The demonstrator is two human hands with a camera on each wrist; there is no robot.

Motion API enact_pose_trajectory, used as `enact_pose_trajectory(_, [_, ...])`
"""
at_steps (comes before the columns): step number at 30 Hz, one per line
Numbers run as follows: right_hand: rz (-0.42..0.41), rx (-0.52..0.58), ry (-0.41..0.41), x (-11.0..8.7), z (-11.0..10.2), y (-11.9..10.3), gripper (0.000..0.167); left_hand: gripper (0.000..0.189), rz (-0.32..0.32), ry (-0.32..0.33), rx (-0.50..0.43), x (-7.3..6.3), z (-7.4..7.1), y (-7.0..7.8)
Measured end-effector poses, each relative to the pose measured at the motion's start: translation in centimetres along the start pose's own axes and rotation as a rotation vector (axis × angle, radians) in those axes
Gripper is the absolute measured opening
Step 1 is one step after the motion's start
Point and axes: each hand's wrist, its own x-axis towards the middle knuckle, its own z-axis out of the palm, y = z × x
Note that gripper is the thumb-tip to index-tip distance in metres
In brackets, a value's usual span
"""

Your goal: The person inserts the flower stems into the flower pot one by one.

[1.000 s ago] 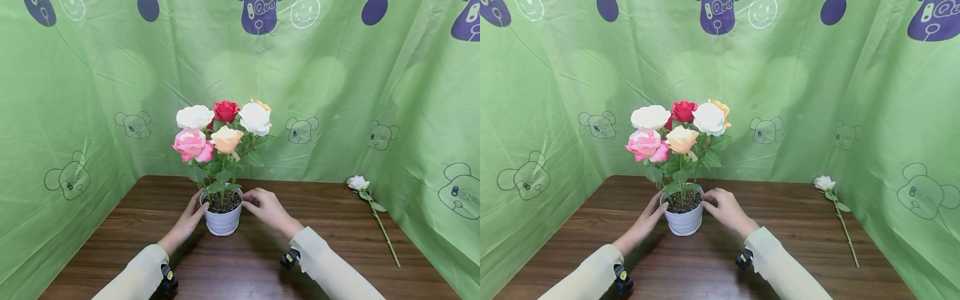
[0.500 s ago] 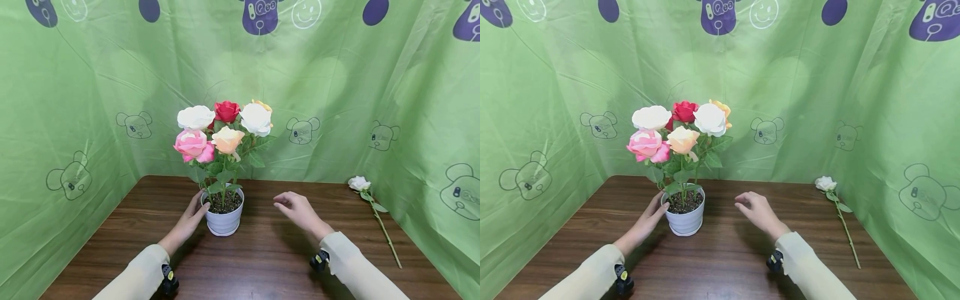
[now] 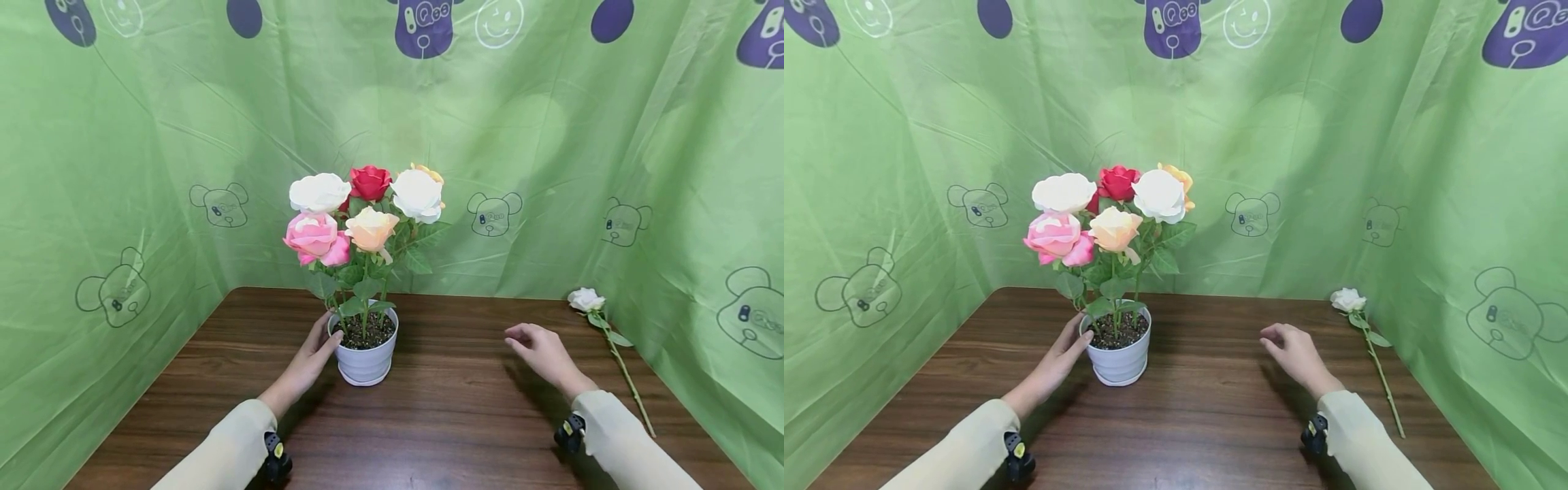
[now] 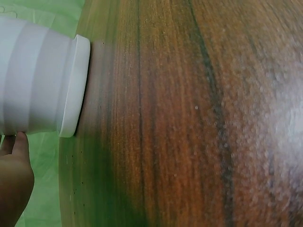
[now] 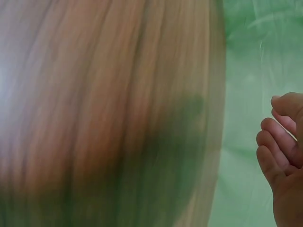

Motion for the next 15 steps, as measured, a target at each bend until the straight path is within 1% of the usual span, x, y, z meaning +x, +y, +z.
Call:
enact_pose_trajectory(5, [0.049,-0.055,-0.005,-1.1,-1.4,2.7,0.016,0.064,0.005,0.001,-0.001,-0.1,0.0,0.0])
enact_pose_trajectory(11, [0.089,-0.113,0.036,-2.4,-3.3,5.9,0.016,0.063,0.024,-0.005,-0.006,-0.1,0.1,0.2])
enact_pose_trajectory(15, [0.128,-0.137,0.047,-3.6,-4.6,7.9,0.018,0.063,0.024,-0.015,-0.022,0.0,0.0,0.3])
